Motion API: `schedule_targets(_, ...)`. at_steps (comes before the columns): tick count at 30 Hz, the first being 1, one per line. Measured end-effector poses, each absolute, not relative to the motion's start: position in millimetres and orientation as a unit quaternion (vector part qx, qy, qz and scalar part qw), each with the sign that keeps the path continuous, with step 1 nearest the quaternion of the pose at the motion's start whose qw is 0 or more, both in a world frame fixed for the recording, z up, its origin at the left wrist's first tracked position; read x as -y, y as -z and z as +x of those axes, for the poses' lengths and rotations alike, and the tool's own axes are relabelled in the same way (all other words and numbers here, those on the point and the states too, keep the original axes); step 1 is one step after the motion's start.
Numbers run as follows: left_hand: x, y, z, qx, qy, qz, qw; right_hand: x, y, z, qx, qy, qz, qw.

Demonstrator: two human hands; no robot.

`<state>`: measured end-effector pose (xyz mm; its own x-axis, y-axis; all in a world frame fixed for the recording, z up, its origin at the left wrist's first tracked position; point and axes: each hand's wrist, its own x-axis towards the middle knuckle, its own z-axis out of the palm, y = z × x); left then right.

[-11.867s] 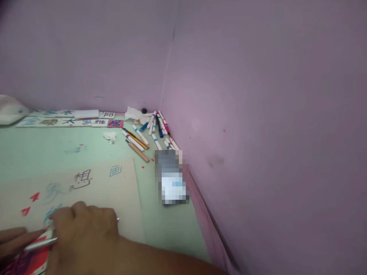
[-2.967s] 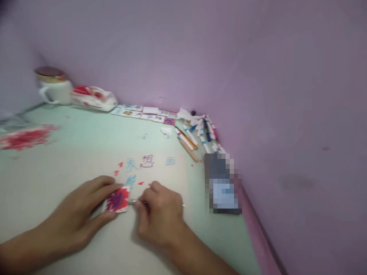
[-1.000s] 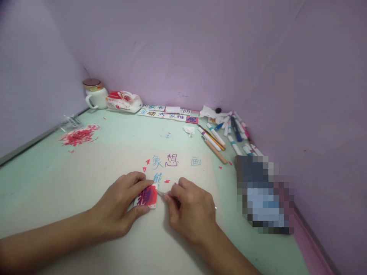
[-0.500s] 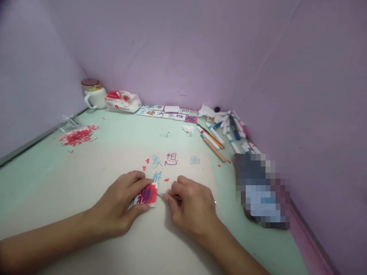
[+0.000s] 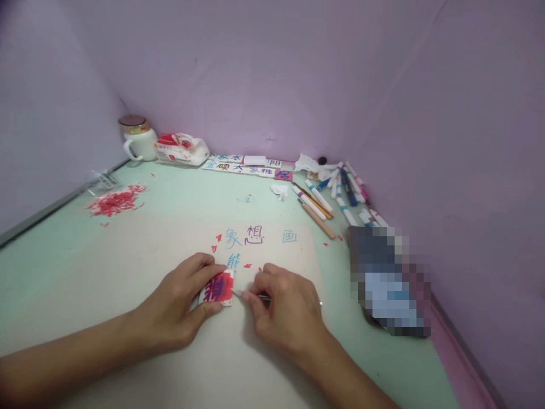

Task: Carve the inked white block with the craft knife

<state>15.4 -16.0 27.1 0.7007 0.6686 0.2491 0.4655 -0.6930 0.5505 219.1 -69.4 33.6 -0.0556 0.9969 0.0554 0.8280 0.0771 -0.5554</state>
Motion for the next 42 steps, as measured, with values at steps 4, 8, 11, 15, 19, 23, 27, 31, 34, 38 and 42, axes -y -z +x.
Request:
schedule_targets(4,14.5,-27.4,14.7,-0.309,-0.218,0.895,0.237,70.9,-31.4,218.4,0.694,-0.189,-0.652,0.24)
schedule_targets(8,13.2,-27.9,15.4,-0.317,-0.21,0.892,0.243,71.9,-27.6,218.1,0.696,-0.166,-0.649,0.259)
schedule_targets(11,13.4,-28.5,16.4,-0.319,-0.21,0.89,0.249,72.8,-24.9,217.1,0.7,-0.141,-0.647,0.266)
schedule_targets(15,14.3,-28.1,16.7,-0.322,-0.221,0.885,0.254,73.4,-23.7,214.5,0.697,-0.122,-0.654,0.267)
schedule_targets(19,13.7,-28.0,16.6,-0.321,-0.221,0.884,0.259,72.5,-25.6,213.9,0.694,-0.124,-0.659,0.262)
schedule_targets(23,12.5,-29.4,16.5,-0.323,-0.209,0.884,0.267,70.2,-26.7,217.5,0.696,-0.146,-0.659,0.245)
schedule_targets(27,12.5,-30.3,16.0,-0.327,-0.21,0.882,0.267,67.8,-24.4,223.9,0.685,-0.106,-0.673,0.256)
schedule_targets(31,13.1,-30.2,16.1,-0.324,-0.212,0.88,0.277,69.0,-24.7,228.2,0.704,-0.136,-0.64,0.275)
schedule_targets(34,13.4,-30.3,16.1,-0.32,-0.219,0.879,0.278,71.4,-27.0,228.2,0.726,-0.165,-0.61,0.27)
schedule_targets(38,13.3,-31.4,16.1,-0.321,-0.214,0.882,0.272,72.9,-28.1,225.6,0.728,-0.166,-0.61,0.267)
schedule_targets(42,13.0,-32.4,16.7,-0.321,-0.212,0.884,0.265,73.4,-27.1,222.9,0.723,-0.16,-0.617,0.266)
